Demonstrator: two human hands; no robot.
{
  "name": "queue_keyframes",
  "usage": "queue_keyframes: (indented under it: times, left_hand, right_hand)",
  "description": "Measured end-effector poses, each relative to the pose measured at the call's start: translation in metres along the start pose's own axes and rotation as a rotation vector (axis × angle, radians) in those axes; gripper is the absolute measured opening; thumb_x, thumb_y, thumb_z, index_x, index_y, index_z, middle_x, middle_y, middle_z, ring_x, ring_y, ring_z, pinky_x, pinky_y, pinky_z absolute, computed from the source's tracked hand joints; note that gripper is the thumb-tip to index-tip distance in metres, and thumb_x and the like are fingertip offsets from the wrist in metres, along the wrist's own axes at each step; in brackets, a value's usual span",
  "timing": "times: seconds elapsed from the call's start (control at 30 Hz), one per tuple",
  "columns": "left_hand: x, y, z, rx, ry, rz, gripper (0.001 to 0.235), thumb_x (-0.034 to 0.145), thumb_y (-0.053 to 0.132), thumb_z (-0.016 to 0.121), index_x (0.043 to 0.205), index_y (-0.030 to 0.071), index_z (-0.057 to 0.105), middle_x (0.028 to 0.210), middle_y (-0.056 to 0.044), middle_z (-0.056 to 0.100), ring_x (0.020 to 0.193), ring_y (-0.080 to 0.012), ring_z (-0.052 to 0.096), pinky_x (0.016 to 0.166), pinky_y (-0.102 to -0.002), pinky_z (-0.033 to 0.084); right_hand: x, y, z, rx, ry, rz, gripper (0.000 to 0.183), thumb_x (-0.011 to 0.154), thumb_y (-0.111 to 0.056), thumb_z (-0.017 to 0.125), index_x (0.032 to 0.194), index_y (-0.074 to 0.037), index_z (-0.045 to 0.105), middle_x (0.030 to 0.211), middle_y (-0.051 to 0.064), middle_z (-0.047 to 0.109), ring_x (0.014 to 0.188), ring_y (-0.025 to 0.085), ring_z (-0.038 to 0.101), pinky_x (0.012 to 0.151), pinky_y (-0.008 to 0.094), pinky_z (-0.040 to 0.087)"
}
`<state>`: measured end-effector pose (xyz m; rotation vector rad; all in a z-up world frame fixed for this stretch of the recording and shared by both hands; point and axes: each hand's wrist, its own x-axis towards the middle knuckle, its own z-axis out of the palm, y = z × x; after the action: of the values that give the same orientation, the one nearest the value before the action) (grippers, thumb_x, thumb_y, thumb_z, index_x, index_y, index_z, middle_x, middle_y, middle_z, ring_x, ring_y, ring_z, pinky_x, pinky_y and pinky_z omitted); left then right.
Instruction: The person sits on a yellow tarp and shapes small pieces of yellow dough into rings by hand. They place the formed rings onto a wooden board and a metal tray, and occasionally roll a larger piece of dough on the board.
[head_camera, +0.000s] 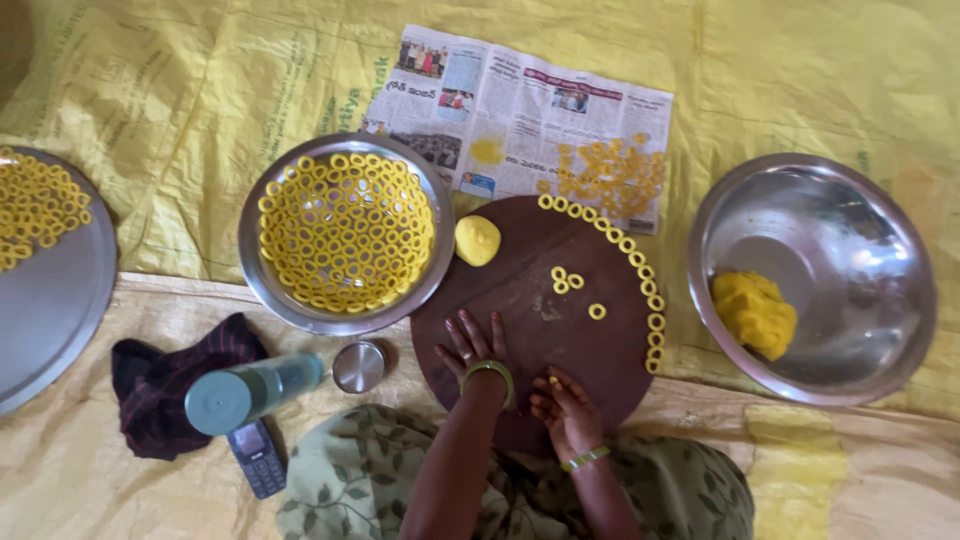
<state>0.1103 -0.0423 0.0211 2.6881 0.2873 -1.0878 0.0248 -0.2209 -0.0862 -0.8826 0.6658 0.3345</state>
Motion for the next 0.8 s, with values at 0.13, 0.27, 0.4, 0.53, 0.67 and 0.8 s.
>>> queue_keyframes:
  times: [0.13, 0.27, 0.4, 0.53, 0.67, 0.8]
  left_hand:
    - [0.003, -0.005, 0.006, -0.011, 0.04, 0.011, 0.088, 0.102, 0.014, 0.048, 0.165, 0.025, -0.012, 0.167, -0.03, -0.022, 0.152, -0.0555, -0.017, 0.114, -0.081, 0.002]
    - [0.008, -0.004, 0.012, -0.017, 0.048, 0.011, 0.086, 0.103, 0.016, 0.046, 0.166, 0.026, -0.011, 0.168, -0.027, -0.022, 0.153, -0.0537, -0.018, 0.115, -0.079, 0.001]
    - [0.01, -0.003, 0.006, -0.042, -0.021, -0.009, 0.083, 0.105, 0.017, 0.043, 0.165, 0.029, -0.013, 0.169, -0.024, -0.024, 0.154, -0.0507, -0.02, 0.116, -0.079, -0.001]
    - [0.003, -0.002, -0.001, -0.059, 0.04, -0.007, 0.085, 0.105, 0.023, 0.05, 0.162, 0.029, -0.014, 0.167, -0.025, -0.026, 0.152, -0.0521, -0.021, 0.114, -0.081, -0.002]
    - [-0.004, -0.004, -0.01, 0.012, -0.193, 0.016, 0.145, 0.074, 0.042, 0.092, 0.166, 0.021, -0.018, 0.169, -0.029, -0.026, 0.155, -0.0526, -0.02, 0.119, -0.074, 0.003]
    - [-0.005, -0.005, -0.01, 0.051, -0.032, 0.025, 0.163, 0.058, 0.052, 0.099, 0.162, 0.021, -0.022, 0.165, -0.033, -0.027, 0.151, -0.0575, -0.021, 0.115, -0.08, 0.006]
  right_hand:
    - [0.014, -0.01, 0.014, 0.052, -0.056, -0.027, 0.035, 0.098, -0.02, 0.061, 0.13, -0.006, 0.062, 0.111, 0.014, 0.074, 0.088, 0.023, 0.072, 0.078, 0.039, 0.059]
    - [0.056, -0.023, 0.04, -0.052, -0.014, -0.212, 0.036, 0.102, -0.026, 0.06, 0.128, -0.002, 0.066, 0.106, 0.016, 0.074, 0.086, 0.024, 0.071, 0.075, 0.037, 0.059]
    - [0.101, -0.033, 0.087, -0.45, -0.082, -0.463, 0.028, 0.096, -0.015, 0.07, 0.121, -0.001, 0.073, 0.106, 0.011, 0.074, 0.086, 0.016, 0.069, 0.073, 0.032, 0.059]
    - [0.129, -0.051, 0.145, -0.753, -0.156, -0.793, 0.028, 0.092, -0.009, 0.075, 0.118, -0.002, 0.072, 0.105, 0.007, 0.077, 0.09, 0.011, 0.07, 0.078, 0.027, 0.058]
    - [0.138, -0.077, 0.21, -0.829, -0.143, -1.098, 0.021, 0.086, -0.003, 0.081, 0.106, -0.004, 0.073, 0.097, 0.008, 0.074, 0.084, 0.012, 0.07, 0.073, 0.025, 0.058]
    - [0.117, -0.096, 0.245, -1.129, -0.098, -1.049, 0.012, 0.084, -0.011, 0.081, 0.094, -0.006, 0.076, 0.091, 0.006, 0.075, 0.082, 0.018, 0.071, 0.075, 0.032, 0.057]
